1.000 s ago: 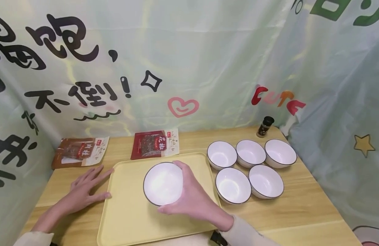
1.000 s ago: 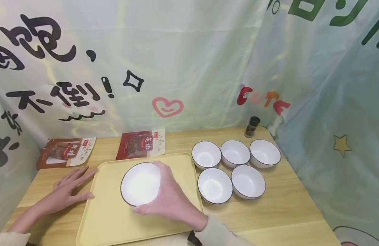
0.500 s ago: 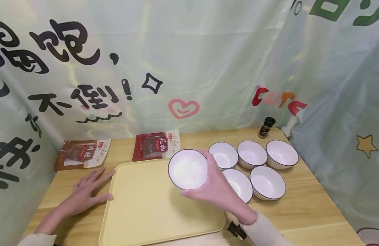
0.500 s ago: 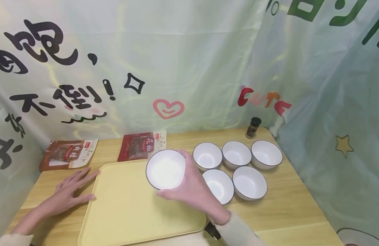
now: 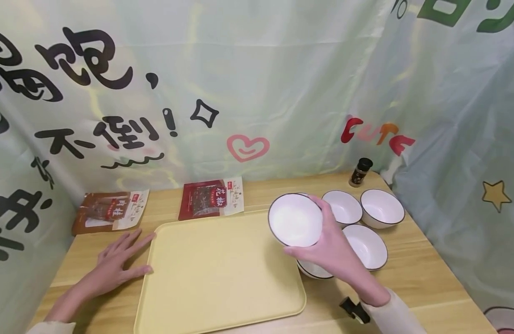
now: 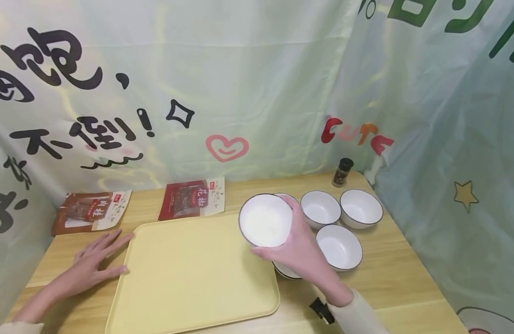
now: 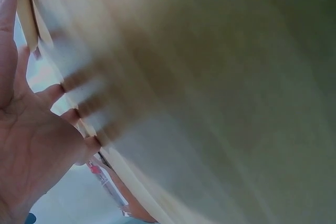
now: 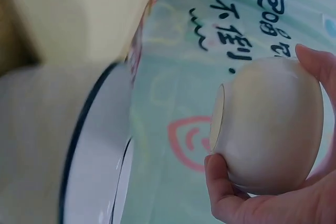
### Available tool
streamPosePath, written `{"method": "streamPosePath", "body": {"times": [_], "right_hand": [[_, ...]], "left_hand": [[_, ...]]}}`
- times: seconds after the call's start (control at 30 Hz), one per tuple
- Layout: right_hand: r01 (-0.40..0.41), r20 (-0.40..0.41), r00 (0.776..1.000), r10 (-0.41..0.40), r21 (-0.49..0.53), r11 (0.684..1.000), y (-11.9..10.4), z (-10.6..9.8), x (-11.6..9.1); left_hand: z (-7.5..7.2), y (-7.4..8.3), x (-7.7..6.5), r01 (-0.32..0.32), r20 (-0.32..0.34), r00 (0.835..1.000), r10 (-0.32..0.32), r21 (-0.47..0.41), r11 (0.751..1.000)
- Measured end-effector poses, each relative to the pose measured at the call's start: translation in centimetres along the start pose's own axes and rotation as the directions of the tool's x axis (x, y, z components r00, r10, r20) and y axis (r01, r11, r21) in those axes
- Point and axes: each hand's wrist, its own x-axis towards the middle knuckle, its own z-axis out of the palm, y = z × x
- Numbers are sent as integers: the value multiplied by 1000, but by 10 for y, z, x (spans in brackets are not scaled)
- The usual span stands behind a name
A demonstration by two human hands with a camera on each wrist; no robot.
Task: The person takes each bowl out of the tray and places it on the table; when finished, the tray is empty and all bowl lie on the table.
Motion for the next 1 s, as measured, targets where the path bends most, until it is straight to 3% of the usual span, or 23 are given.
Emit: {"method": "streamPosePath", "body": {"times": [0.2,0.43,0.67,1.0], "right_hand": [[-37,-67,997,32,-72,997,18,-29,-7],[-166,-95,983,156,-113,980,37,-64,-14],[-202,-154,971,181,-138,970,58,-89,-22],[-306,-230,933,277,-104,946,85,-119,-37]], "left_hand": [[-3,1,1,5,14,1000,-5,7,1000],[-3,3,1,12,22,1000,-13,10,1000],[-2,3,1,29,27,999,-29,-1,1000],[0,0,-1,28,21,999,-28,0,1000]]}}
